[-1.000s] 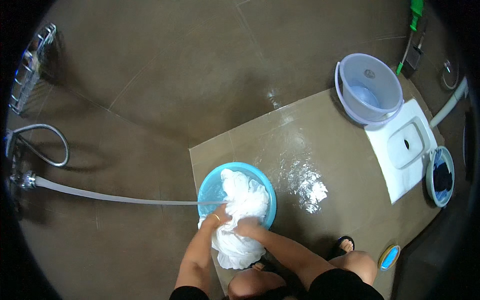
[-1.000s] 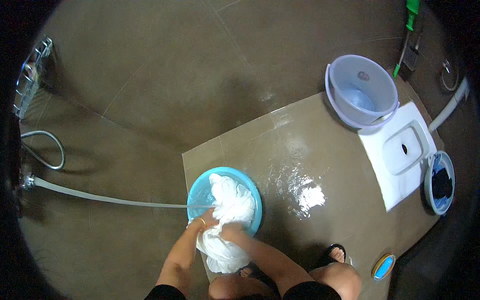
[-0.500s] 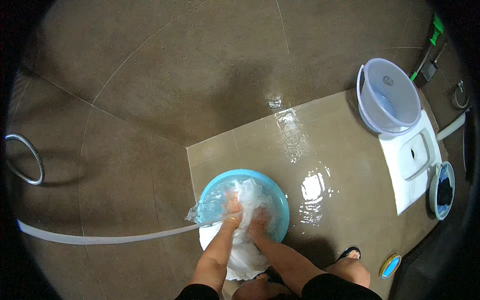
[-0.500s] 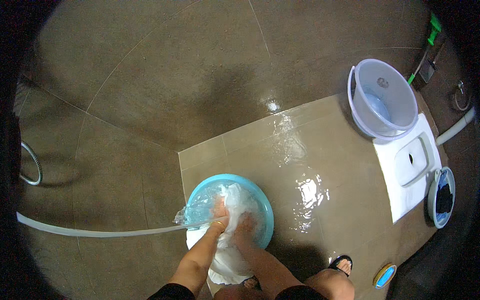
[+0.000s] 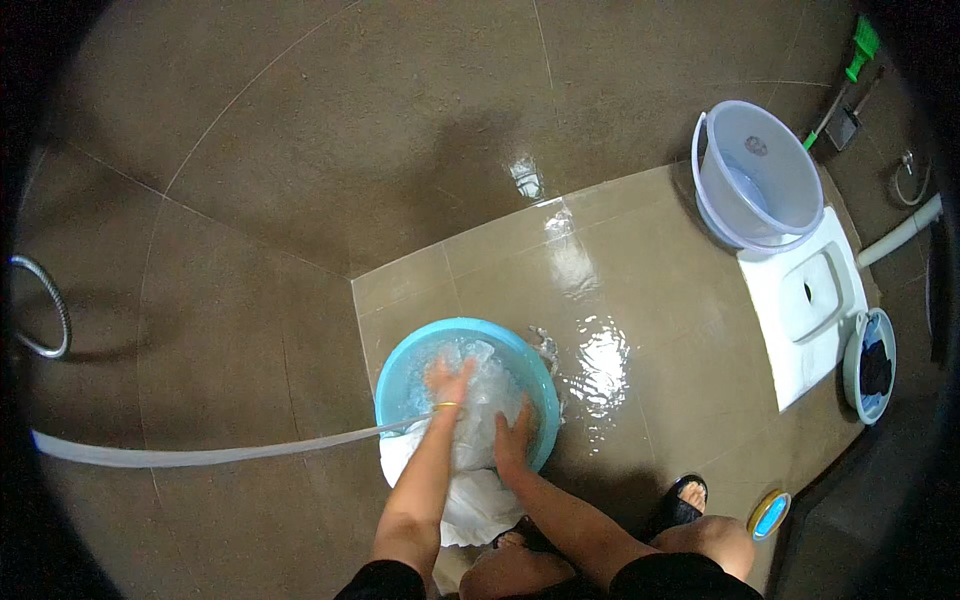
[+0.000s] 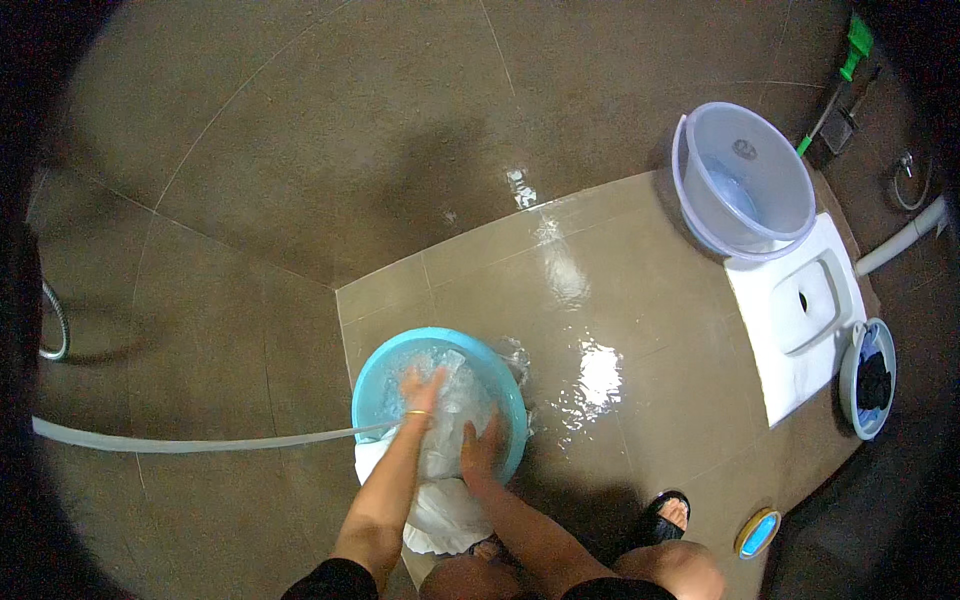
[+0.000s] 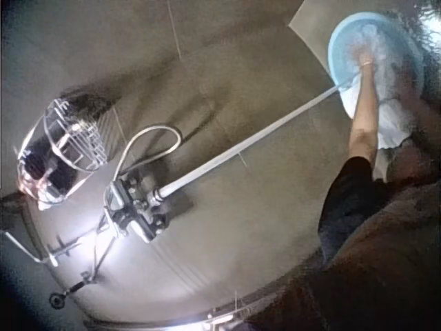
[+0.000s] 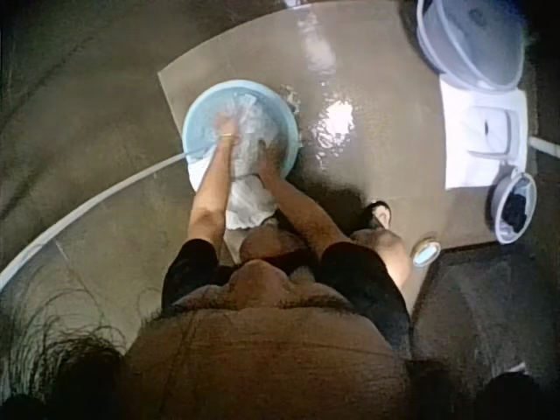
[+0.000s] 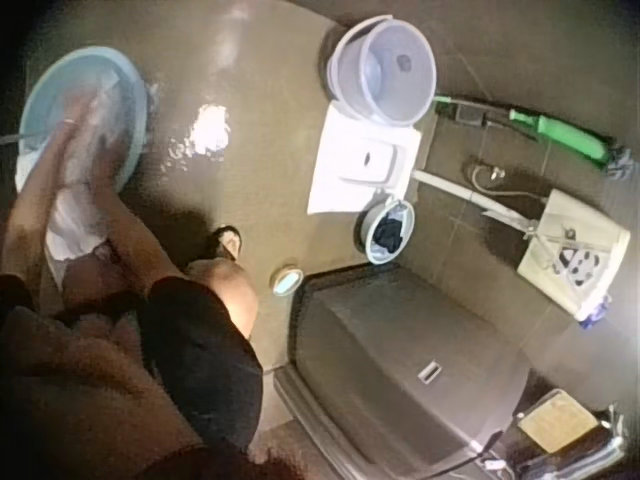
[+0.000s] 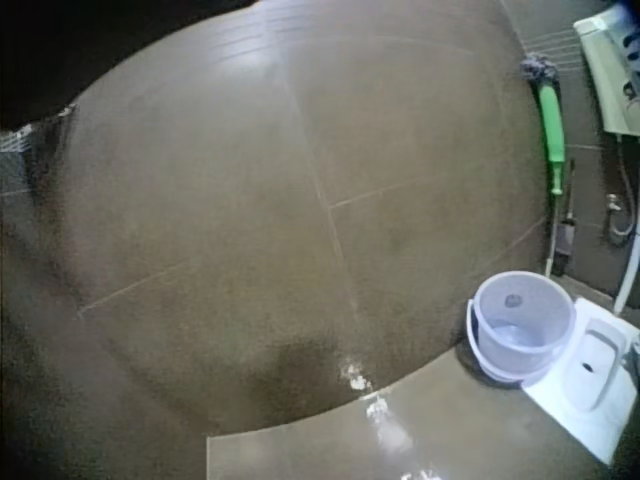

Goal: The person washes a white cloth by hand in a blue basin under running water, scrubbing and rinsing the fabric multiple times.

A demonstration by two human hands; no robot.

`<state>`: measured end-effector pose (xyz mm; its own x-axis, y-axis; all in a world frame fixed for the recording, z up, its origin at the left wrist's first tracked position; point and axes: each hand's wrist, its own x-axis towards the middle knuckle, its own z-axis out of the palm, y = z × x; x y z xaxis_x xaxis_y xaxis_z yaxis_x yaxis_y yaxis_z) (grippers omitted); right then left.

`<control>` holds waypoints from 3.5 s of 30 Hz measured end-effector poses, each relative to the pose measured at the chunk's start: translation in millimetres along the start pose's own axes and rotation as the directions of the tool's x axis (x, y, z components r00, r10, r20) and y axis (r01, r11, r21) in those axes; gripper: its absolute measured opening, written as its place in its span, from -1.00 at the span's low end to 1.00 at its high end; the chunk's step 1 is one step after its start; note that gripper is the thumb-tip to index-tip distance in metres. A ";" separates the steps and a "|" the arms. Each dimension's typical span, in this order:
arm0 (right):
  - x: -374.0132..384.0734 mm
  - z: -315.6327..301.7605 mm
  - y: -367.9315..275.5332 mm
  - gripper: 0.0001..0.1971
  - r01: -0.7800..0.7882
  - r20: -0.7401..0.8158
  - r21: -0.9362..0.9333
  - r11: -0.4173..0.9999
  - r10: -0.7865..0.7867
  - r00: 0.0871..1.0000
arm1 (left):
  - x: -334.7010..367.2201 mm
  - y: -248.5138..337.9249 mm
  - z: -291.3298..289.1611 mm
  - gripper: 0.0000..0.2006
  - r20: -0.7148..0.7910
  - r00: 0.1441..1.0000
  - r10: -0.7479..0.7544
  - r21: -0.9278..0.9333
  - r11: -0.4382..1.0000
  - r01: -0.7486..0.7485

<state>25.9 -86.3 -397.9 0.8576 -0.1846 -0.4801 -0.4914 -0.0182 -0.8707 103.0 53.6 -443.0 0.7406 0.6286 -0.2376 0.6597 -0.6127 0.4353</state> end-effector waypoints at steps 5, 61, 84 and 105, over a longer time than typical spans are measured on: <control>16.5 -4.5 2.2 -0.33 -0.309 0.186 -0.094 0.946 0.322 0.928 | 30.4 -17.6 -35.8 -0.40 0.507 0.766 0.394 0.109 0.853 -0.511; 37.8 17.1 4.6 -0.31 0.591 0.510 -0.643 0.487 -0.303 0.805 | -31.2 -40.1 -53.3 -0.41 0.465 0.846 0.262 0.720 0.443 -0.533; 20.4 -2.2 -57.0 -0.49 -0.864 0.892 0.451 0.225 -0.131 0.432 | -193.1 122.8 -107.2 -0.56 0.128 0.852 0.508 0.061 0.853 -0.518; 41.0 -12.1 -40.7 -0.18 0.795 0.796 -0.604 0.062 0.013 0.605 | -74.2 -9.6 -79.5 -0.07 0.468 0.806 0.362 0.549 0.596 -0.586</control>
<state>79.2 -105.0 -380.9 0.6332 0.6708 -0.3861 0.5593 -0.7414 -0.3709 31.6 51.0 -360.5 0.8960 0.0606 -0.4398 0.0294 -0.9966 -0.0775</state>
